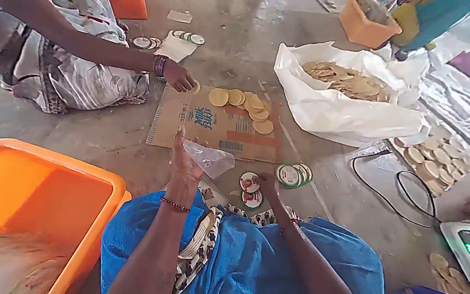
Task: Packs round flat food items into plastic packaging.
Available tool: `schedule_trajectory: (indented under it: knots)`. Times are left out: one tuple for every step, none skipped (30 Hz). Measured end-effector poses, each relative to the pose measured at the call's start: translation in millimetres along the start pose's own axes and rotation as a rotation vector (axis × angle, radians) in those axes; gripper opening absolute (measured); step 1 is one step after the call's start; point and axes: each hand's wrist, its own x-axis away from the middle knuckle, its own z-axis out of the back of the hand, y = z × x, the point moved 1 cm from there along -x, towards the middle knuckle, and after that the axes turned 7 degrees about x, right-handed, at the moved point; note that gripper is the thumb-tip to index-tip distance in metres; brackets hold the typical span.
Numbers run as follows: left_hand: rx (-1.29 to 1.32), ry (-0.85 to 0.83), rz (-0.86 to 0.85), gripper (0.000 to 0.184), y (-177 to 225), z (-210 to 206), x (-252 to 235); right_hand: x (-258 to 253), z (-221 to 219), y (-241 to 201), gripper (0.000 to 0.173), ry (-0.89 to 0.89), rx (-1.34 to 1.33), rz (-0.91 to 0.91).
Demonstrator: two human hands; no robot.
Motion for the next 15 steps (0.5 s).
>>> schedule_trajectory:
  knots:
    - [0.025,0.034,0.009,0.058,0,-3,0,1,3,1,0.026,0.008,-0.056,0.011]
    - [0.043,0.060,0.021,0.058,0,-7,1,2,6,1,0.026,0.021,-0.118,0.014]
    - [0.066,0.070,0.033,0.056,-2,-10,1,0,10,0,0.025,0.031,-0.180,0.009]
    - [0.098,0.065,0.036,0.051,-5,-12,2,-3,16,-2,0.024,0.045,-0.239,0.010]
    - [0.131,0.039,0.039,0.045,-11,-12,1,-10,22,-6,0.023,0.077,-0.288,0.020]
    - [0.156,0.009,0.043,0.043,-18,-11,-3,-20,30,-11,0.025,0.115,-0.315,0.045]
    - [0.174,-0.021,0.059,0.043,-24,-11,-6,-31,39,-17,0.031,0.157,-0.315,0.068]
    - [0.177,-0.036,0.083,0.044,-28,-12,-7,-47,49,-24,0.036,0.205,-0.302,0.076]
    - [0.176,-0.039,0.105,0.043,-32,-13,-8,-66,60,-33,0.040,0.243,-0.298,0.073]
    - [0.171,-0.033,0.118,0.042,-35,-14,-9,-88,69,-40,0.044,0.290,-0.298,0.090]
    - [0.156,-0.022,0.128,0.041,-37,-16,-11,-112,78,-48,0.045,0.334,-0.296,0.106]
    - [0.137,0.001,0.137,0.039,-38,-18,-12,-133,87,-58,0.047,0.364,-0.310,0.127]
    - [0.117,0.029,0.147,0.039,-39,-20,-14,-155,94,-68,0.046,0.401,-0.331,0.156]
    - [0.094,0.050,0.156,0.038,-40,-21,-16,-181,99,-77,0.047,0.434,-0.367,0.180]
    - [0.078,0.065,0.161,0.038,-41,-22,-19,-206,103,-85,0.049,0.453,-0.401,0.203]
